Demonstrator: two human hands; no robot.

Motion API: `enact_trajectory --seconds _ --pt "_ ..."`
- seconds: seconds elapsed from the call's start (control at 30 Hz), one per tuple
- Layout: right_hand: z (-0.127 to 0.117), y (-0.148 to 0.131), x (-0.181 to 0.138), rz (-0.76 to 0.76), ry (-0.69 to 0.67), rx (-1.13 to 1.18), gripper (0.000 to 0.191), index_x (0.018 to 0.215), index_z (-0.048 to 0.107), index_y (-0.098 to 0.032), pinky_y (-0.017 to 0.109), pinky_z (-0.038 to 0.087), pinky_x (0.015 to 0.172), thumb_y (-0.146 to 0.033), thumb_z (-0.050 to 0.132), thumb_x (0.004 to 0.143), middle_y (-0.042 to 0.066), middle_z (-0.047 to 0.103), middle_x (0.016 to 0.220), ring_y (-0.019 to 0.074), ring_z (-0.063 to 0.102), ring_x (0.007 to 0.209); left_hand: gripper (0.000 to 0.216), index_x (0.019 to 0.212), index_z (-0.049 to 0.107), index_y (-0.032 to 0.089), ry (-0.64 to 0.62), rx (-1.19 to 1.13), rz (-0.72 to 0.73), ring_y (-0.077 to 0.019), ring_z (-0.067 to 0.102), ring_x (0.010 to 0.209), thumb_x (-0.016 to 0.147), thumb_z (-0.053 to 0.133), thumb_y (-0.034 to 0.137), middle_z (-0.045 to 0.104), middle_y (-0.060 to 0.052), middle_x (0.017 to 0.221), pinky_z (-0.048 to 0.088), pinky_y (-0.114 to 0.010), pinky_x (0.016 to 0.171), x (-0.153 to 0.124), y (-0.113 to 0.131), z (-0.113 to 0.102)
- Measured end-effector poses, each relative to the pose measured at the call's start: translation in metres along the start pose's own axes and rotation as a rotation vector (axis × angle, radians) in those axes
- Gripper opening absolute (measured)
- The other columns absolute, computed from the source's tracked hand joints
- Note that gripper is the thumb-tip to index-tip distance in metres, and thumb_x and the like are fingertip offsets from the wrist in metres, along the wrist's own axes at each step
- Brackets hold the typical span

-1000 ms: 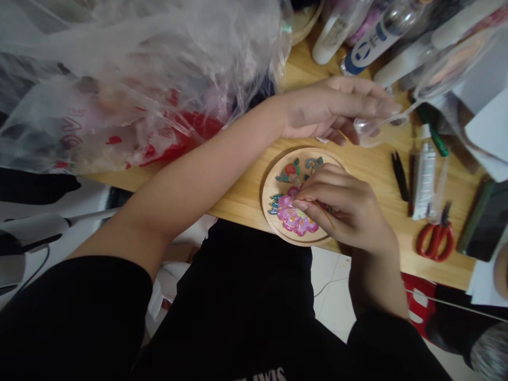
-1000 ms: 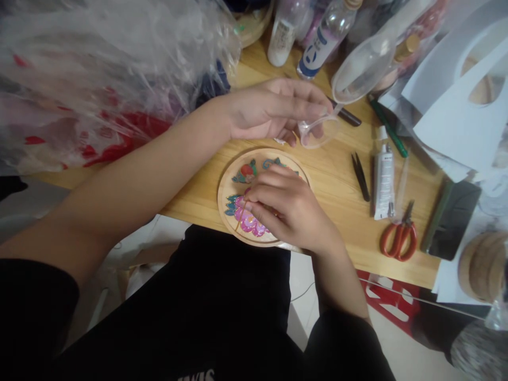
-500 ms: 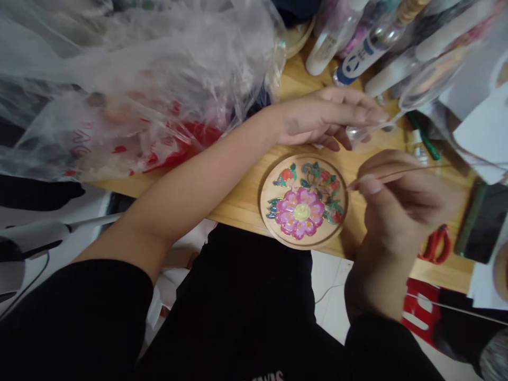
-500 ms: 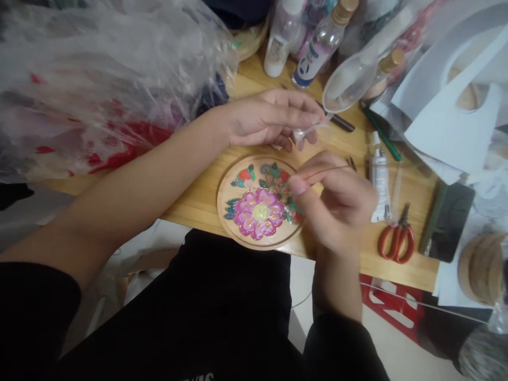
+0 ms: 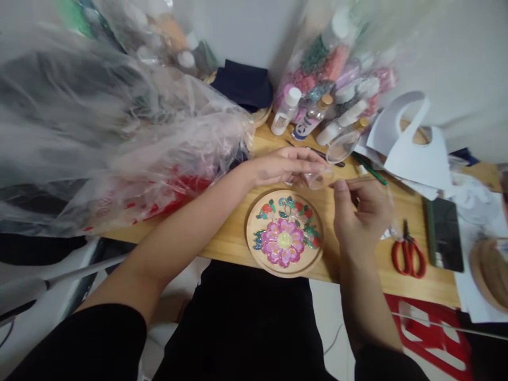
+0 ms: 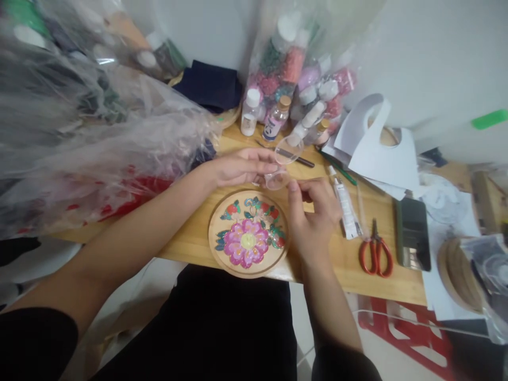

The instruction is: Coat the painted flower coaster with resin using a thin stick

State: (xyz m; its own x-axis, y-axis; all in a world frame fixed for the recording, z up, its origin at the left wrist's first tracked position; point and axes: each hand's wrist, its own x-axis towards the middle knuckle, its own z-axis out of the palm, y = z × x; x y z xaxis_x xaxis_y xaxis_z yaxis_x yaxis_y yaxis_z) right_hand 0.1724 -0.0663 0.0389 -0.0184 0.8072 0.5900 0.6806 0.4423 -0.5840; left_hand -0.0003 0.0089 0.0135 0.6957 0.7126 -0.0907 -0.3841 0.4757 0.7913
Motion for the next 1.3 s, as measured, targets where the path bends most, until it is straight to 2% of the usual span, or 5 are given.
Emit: enact_trajectory --seconds 0.4,0.73,0.83,1.03,1.3 --pt "0.003 -0.004 0.000 0.100 -0.081 0.111 0.021 0.069 0.064 -0.019 0.026 0.039 0.058 -0.029 0.063 0.088 -0.002 0.061 0.066 0.0101 0.052 0.060 0.041 0.094 0.063 0.012 -0.016 0.017 -0.003 -0.0062 0.064 0.069 0.065 0.084 0.033 0.068 0.000 0.081 0.044 -0.022 0.065 0.001 -0.002 -0.003" --pt "-0.003 -0.003 0.002 0.320 0.009 0.535 0.021 0.063 0.062 -0.020 0.025 0.041 0.062 -0.025 0.068 0.083 -0.003 0.058 0.063 0.0103 0.054 0.065 0.039 0.097 0.063 0.012 -0.009 0.027 -0.003 -0.0059 0.064 0.073 0.068 0.082 0.031 0.068 0.000 0.084 0.044 -0.022 0.067 -0.001 -0.001 -0.001" --pt "-0.009 -0.008 0.002 0.193 -0.136 0.619 0.019 0.065 0.063 -0.021 0.026 0.042 0.061 -0.021 0.066 0.084 -0.003 0.059 0.063 0.0111 0.054 0.063 0.039 0.096 0.063 0.012 -0.010 0.040 0.002 -0.0055 0.064 0.072 0.069 0.081 0.033 0.070 -0.001 0.084 0.045 -0.020 0.066 -0.001 -0.001 0.000" --pt "-0.012 -0.023 0.001 -0.218 -0.745 0.517 0.009 0.081 0.066 -0.021 0.032 0.047 0.065 -0.012 0.065 0.083 0.001 0.065 0.072 0.0149 0.058 0.069 0.024 0.097 0.062 0.011 0.048 0.074 -0.014 -0.0038 0.062 0.066 0.081 0.071 0.027 0.070 -0.002 0.079 0.044 -0.019 0.066 -0.001 0.002 0.005" --pt "0.002 -0.026 -0.003 -0.382 -0.889 0.460 0.006 0.084 0.064 -0.018 0.033 0.047 0.071 -0.013 0.061 0.086 0.004 0.066 0.077 0.0152 0.060 0.073 0.013 0.098 0.060 0.008 0.054 0.091 -0.023 -0.0056 0.061 0.061 0.089 0.059 0.017 0.066 -0.001 0.074 0.041 -0.020 0.064 -0.005 0.006 0.010"
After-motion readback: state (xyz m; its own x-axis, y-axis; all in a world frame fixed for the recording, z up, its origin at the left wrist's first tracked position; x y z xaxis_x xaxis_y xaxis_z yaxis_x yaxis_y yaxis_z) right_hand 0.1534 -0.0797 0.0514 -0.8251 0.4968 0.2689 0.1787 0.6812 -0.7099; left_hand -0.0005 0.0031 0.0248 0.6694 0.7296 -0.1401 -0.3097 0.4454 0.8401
